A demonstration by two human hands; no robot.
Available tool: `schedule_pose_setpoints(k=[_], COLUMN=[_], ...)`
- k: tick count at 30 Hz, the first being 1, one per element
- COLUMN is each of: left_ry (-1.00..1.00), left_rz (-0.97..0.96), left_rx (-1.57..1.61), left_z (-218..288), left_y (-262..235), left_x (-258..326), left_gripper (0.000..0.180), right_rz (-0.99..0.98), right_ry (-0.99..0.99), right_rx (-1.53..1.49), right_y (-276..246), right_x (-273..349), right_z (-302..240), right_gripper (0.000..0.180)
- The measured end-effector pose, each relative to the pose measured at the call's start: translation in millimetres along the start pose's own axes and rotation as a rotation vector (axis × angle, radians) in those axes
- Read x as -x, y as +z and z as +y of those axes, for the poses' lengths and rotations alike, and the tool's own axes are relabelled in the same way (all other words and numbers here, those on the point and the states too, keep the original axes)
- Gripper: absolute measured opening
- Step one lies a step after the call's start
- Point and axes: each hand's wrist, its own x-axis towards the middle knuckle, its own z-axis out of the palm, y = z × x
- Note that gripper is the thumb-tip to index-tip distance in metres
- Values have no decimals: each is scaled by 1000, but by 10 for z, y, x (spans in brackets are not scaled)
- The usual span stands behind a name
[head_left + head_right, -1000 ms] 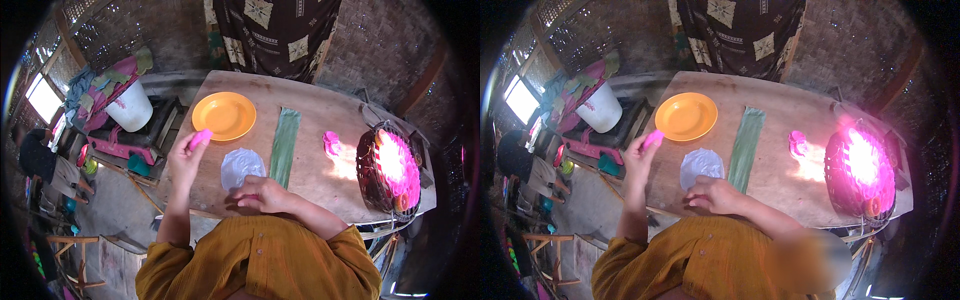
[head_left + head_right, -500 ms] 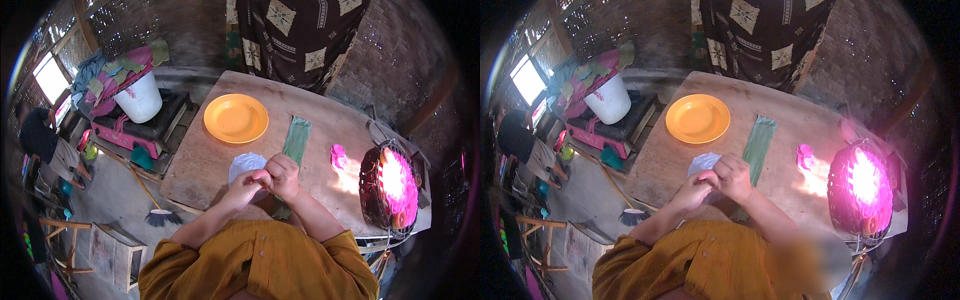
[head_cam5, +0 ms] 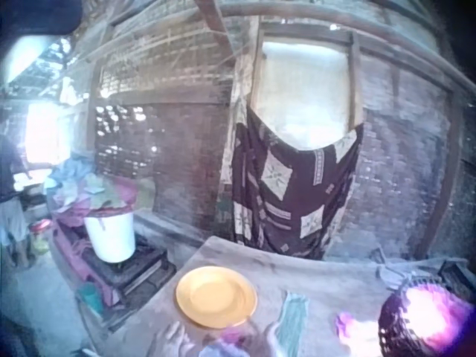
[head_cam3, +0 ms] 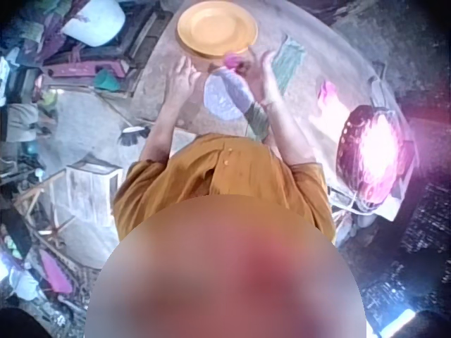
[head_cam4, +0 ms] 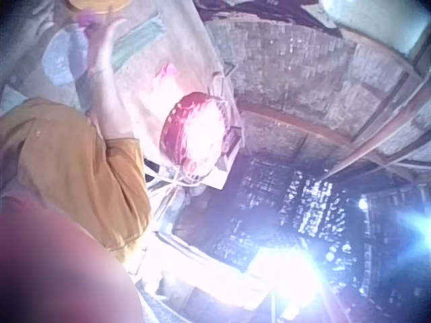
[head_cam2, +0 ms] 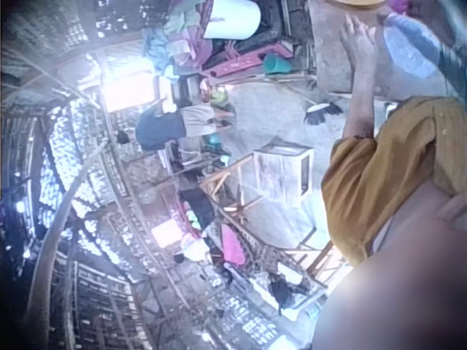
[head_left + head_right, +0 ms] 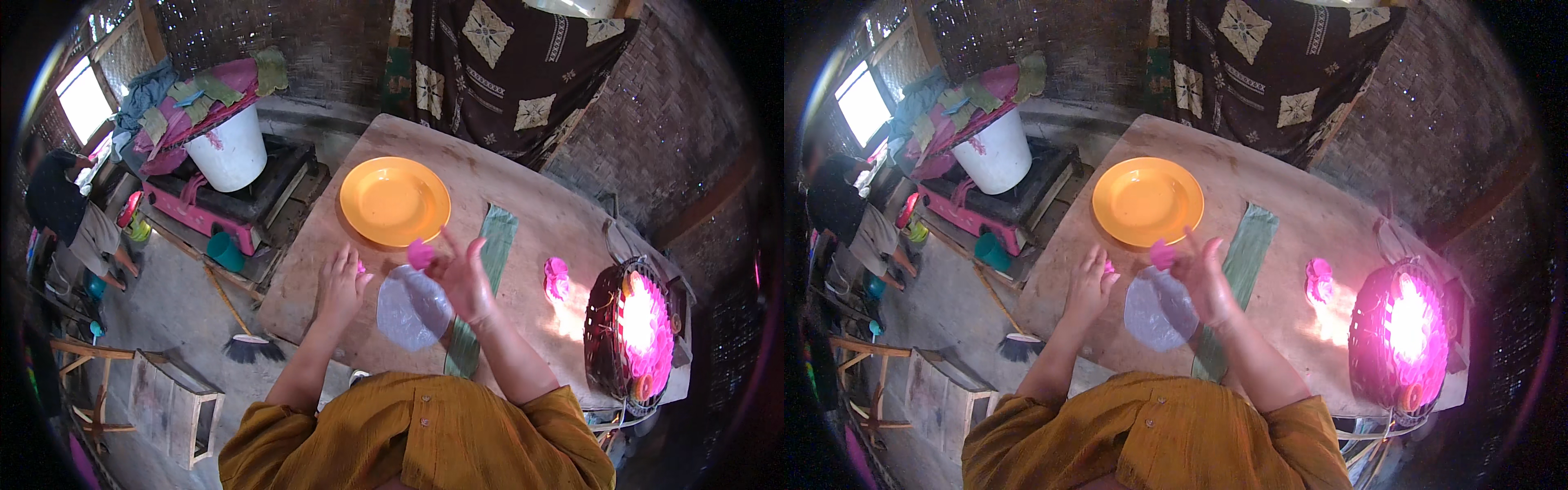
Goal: The person shapes pink clay into flower-like forms using a small plastic mold and a green leaf on a wooden table. They repeatedly press the clay into the mold, remove the shaped pieces, and place them on the table or into a basket.
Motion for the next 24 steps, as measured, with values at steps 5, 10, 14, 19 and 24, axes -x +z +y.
schedule_pose_setpoints(k=[5,10,14,19,24], left_ry=[-74,-826,-965,-660,-612], left_rz=[300,543,315,174,120], left_rx=[651,1319,1500,1578,1634], left_z=[140,-39,-101,-49,-50], left_y=[48,-4,14,82,72], left_x=[-2,-11,46,156,176], left_gripper=[40,33,44,54,55], right_rz=[-256,-304,187,131,15], right_ry=[23,-490,-662,-137,-194], right_rx=[216,1486,1959,2152,2092], right_y=[666,323,-76,-218,-70], right_x=[-5,-418,-1261,-1911,-2013], right_z=[458,224,116,118,302], right_gripper=[85,58,67,78,78])
